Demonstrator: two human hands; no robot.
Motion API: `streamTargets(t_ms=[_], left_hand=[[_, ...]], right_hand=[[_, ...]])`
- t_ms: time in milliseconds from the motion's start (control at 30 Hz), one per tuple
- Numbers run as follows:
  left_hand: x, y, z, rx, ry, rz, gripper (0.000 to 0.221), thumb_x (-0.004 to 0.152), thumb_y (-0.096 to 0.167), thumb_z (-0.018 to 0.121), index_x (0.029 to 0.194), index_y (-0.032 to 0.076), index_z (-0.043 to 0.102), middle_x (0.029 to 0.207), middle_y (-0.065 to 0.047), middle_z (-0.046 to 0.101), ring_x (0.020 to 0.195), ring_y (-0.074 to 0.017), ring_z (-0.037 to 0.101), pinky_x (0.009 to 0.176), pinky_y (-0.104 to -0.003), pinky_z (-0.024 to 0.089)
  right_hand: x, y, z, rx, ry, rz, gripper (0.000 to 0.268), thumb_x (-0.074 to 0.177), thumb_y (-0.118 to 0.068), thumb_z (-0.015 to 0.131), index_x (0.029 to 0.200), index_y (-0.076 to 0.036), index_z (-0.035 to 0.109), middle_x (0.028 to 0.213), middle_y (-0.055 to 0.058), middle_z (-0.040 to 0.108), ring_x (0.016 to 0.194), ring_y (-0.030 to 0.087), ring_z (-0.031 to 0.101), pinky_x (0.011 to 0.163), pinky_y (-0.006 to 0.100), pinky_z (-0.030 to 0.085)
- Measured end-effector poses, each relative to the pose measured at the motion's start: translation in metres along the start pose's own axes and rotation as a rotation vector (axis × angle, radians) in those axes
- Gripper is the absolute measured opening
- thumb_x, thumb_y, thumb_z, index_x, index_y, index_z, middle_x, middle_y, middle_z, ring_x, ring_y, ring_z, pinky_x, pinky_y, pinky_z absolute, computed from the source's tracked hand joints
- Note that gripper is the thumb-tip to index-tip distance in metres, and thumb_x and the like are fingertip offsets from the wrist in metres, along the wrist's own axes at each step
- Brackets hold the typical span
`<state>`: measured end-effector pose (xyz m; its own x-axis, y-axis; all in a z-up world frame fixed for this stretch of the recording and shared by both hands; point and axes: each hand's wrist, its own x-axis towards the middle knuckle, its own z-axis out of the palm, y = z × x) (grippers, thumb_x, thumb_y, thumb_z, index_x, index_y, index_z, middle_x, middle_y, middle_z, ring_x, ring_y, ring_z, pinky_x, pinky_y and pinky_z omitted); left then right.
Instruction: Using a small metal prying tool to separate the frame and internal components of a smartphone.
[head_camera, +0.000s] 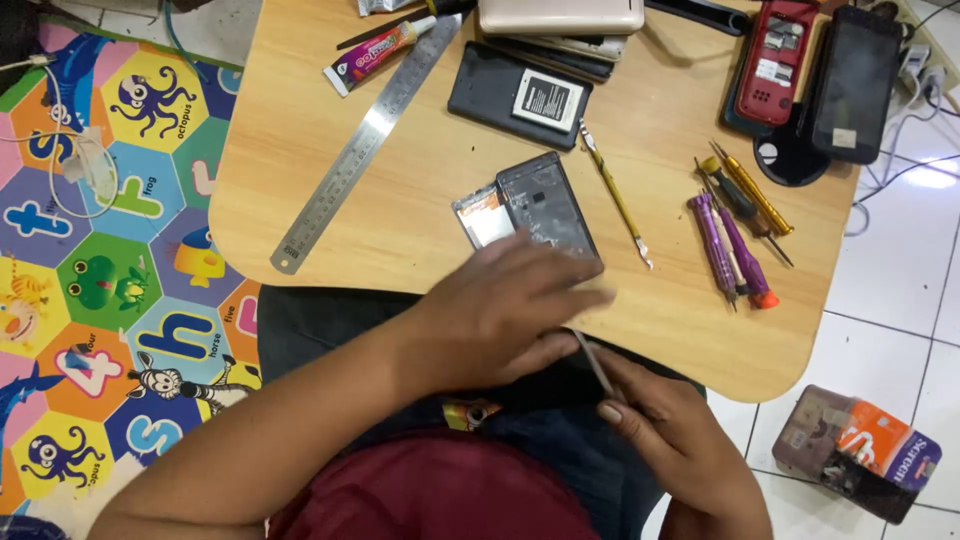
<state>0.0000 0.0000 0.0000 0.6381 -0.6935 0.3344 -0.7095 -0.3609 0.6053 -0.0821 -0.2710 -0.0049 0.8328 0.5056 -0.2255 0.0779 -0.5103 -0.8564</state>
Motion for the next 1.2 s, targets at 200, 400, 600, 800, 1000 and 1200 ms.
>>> streamTargets(t_ms=[200,400,600,800,1000,1200], left_hand=[[-0.032,0.016,0.011,-0.134,0.111,0.019,0.012,0.103,0.021,0.065,0.107,0.011,0.072,0.103,-0.003,0.073,0.096,-0.0256,0.070,0.078,-0.041,0.051],[-0.047,0.025,0.020,-0.096,0.180,0.005,0.009,0.101,0.021,0.069,0.100,0.013,0.072,0.095,0.000,0.074,0.087,-0.0217,0.071,0.077,-0.038,0.051],[-0.055,0.035,0.041,-0.204,0.070,-0.164,0.013,0.102,0.029,0.063,0.102,0.019,0.071,0.094,0.004,0.075,0.086,-0.0195,0.072,0.081,-0.038,0.049],[-0.050,0.041,0.049,-0.110,0.065,-0.171,0.012,0.101,0.026,0.064,0.105,0.015,0.068,0.097,0.000,0.072,0.088,-0.0233,0.068,0.079,-0.038,0.047],[-0.038,0.041,0.049,-0.060,0.100,-0.173,0.015,0.104,0.028,0.060,0.096,0.016,0.065,0.090,0.002,0.068,0.084,-0.0220,0.066,0.079,-0.037,0.047],[-0.030,0.002,0.034,0.171,0.286,-0.061,0.035,0.101,0.035,0.066,0.121,0.007,0.062,0.132,-0.020,0.066,0.117,-0.0400,0.068,0.085,-0.054,0.051]], right_hand=[[-0.009,-0.016,0.007,0.120,0.004,0.013,0.042,0.096,-0.025,0.063,0.134,-0.007,0.067,0.070,-0.003,0.050,0.061,0.011,0.049,0.058,0.025,0.042],[-0.025,0.003,0.025,1.233,-0.008,-0.123,0.064,0.106,-0.036,0.051,0.137,0.019,0.053,0.098,0.039,0.070,0.082,0.043,0.069,0.076,0.050,0.054],[-0.016,-0.009,0.070,0.618,0.472,-0.213,0.035,0.094,-0.019,0.068,0.124,-0.001,0.067,0.114,0.018,0.054,0.088,0.027,0.067,0.084,0.037,0.055],[0.000,-0.018,0.073,0.130,0.623,-0.276,0.013,0.093,-0.002,0.069,0.105,-0.003,0.067,0.098,0.015,0.071,0.091,0.025,0.071,0.081,0.031,0.060],[-0.002,-0.003,0.074,0.250,0.655,-0.217,0.013,0.091,-0.006,0.067,0.103,-0.001,0.065,0.087,0.016,0.066,0.075,0.025,0.070,0.067,0.029,0.059],[0.024,0.021,0.055,0.371,0.792,-0.194,0.004,0.094,-0.003,0.064,0.097,-0.001,0.065,0.098,0.017,0.065,0.091,0.028,0.071,0.086,0.035,0.060]])
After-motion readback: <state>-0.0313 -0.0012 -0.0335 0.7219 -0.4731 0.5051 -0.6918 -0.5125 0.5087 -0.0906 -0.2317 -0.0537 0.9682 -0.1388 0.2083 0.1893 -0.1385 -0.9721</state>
